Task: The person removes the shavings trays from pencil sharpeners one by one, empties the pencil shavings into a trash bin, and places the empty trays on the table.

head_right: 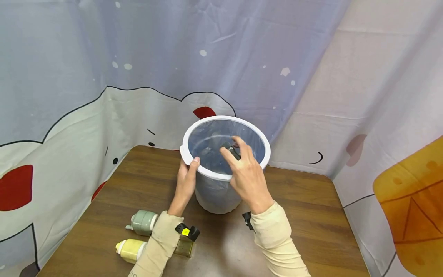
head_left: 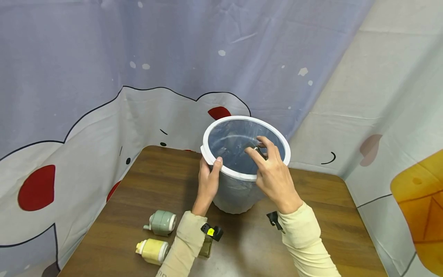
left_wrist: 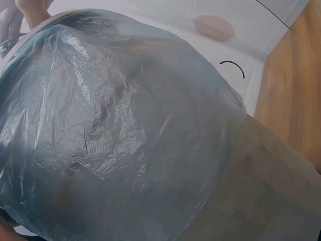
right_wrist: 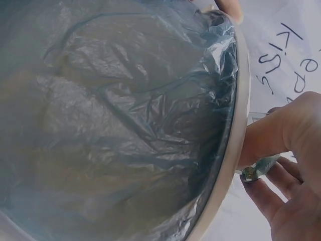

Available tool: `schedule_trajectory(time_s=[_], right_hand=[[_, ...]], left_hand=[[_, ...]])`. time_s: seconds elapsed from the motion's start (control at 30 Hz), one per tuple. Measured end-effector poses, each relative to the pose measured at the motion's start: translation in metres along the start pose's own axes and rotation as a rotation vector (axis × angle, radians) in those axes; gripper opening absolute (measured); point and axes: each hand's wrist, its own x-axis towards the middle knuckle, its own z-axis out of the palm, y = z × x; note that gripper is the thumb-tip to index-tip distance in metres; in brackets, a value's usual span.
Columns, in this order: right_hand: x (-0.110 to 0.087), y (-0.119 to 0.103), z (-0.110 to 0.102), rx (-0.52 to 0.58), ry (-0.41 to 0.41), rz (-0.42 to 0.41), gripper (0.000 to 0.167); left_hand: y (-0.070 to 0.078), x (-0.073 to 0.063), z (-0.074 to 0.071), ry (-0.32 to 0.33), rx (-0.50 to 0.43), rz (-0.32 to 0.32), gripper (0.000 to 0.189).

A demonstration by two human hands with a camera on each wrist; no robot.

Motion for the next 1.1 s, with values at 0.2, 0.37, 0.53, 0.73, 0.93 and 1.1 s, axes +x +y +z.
schedule_trajectory(time_s=[0.2,0.37,0.53,0.73,0.93,1.1], right_hand=[[-0.006,0.001,-0.003,0.071,0.061,0.050,0.058],[-0.013,0.001,-0.003,0.181,0.175,0.123,0.060],[-0.022,-0.002,-0.003,0.301,0.273,0.293,0.064],[-0.026,-0.009,-0.005,0.402,0.318,0.495,0.063],[-0.021,-0.026,-0.019,0.617,0.299,0.634,0.061],[-0.026,-0.025,-0.018,0.831,0.335,0.714,0.062]], left_hand=[[0.000,0.000,0.000,-0.010,-0.004,-0.003,0.060],[0.000,0.000,0.000,-0.010,-0.006,-0.001,0.060],[0.000,0.000,0.000,-0.006,-0.002,0.003,0.062],[0.000,0.000,-0.001,-0.018,-0.009,0.000,0.061],[0.009,-0.001,-0.002,-0.025,-0.017,-0.024,0.059],[0.035,-0.010,-0.005,-0.027,-0.028,-0.024,0.056]])
